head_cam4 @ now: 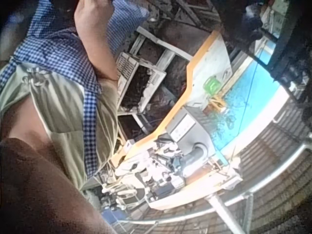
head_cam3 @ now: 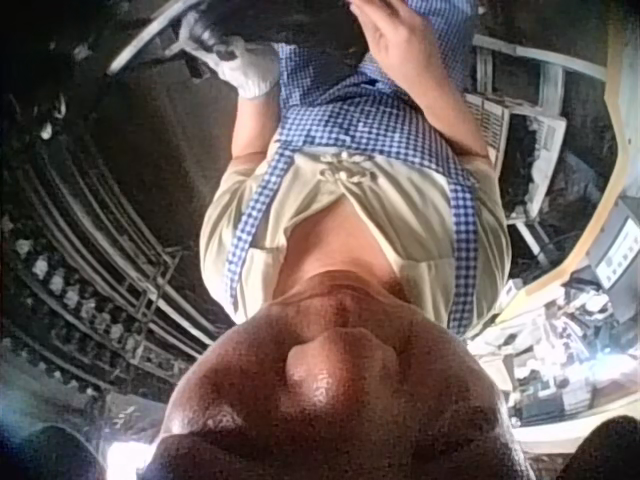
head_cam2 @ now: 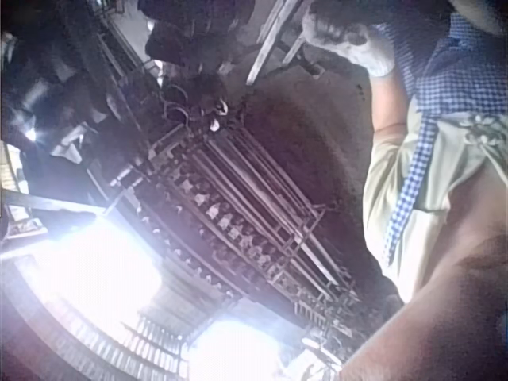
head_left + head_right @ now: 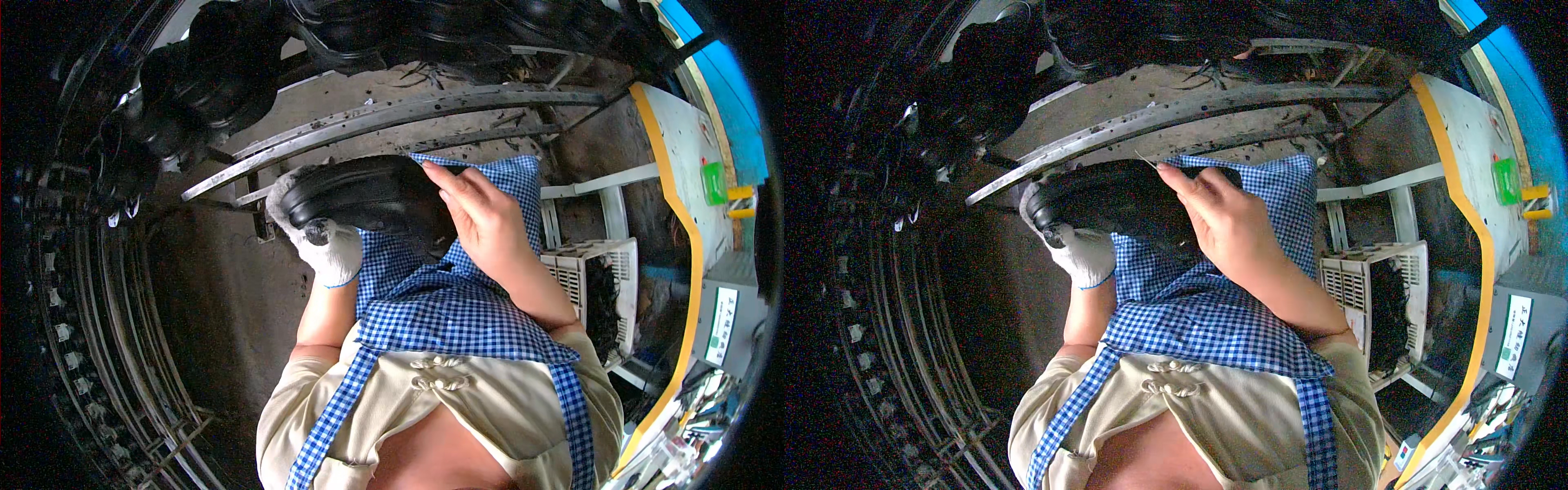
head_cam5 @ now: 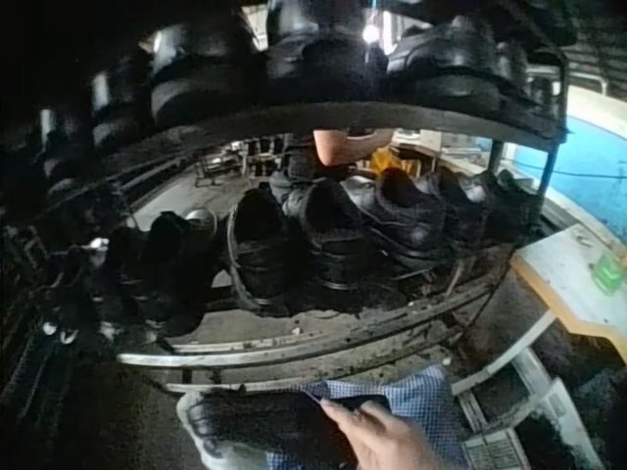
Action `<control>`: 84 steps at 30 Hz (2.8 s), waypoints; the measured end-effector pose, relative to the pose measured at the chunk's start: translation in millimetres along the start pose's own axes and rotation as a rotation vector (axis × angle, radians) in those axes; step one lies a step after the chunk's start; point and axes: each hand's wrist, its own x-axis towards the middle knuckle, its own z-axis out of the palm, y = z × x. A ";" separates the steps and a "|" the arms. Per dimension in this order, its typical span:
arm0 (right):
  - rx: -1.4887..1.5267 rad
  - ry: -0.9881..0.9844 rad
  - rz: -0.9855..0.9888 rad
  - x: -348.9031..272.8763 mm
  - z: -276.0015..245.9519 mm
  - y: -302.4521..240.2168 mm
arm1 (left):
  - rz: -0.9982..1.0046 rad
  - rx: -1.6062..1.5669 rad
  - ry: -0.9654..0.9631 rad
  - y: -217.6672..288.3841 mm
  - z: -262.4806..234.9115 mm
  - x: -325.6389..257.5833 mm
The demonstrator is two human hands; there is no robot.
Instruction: Inspect and refine shoe soles using a hand tool in a manufacturing facility.
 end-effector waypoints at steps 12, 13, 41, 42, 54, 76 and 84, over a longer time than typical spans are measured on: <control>0.140 -0.020 -0.090 37.4 -14.5 -6.5 | -0.316 -0.287 -0.004 -14.7 -12.8 -2.5; 0.117 -0.059 -0.101 38.9 -14.2 -7.3 | -0.314 -0.293 0.001 -11.2 -8.7 -2.6; 0.158 0.039 -0.033 41.4 7.1 22.0 | -0.167 0.064 0.031 -18.4 4.9 4.3; 0.156 0.040 -0.031 40.7 3.2 20.8 | -0.196 -0.055 0.035 -18.3 6.4 4.8; -0.101 -0.079 -0.059 41.0 -0.7 4.0 | -0.075 0.108 -0.039 -10.4 11.2 -5.8; 0.052 -0.070 -0.126 38.5 0.0 17.1 | -0.028 0.073 -0.048 -13.8 6.3 -8.4; -0.318 -0.060 -0.085 24.5 3.8 1.0 | -0.018 0.162 -0.142 -22.1 -6.3 -15.1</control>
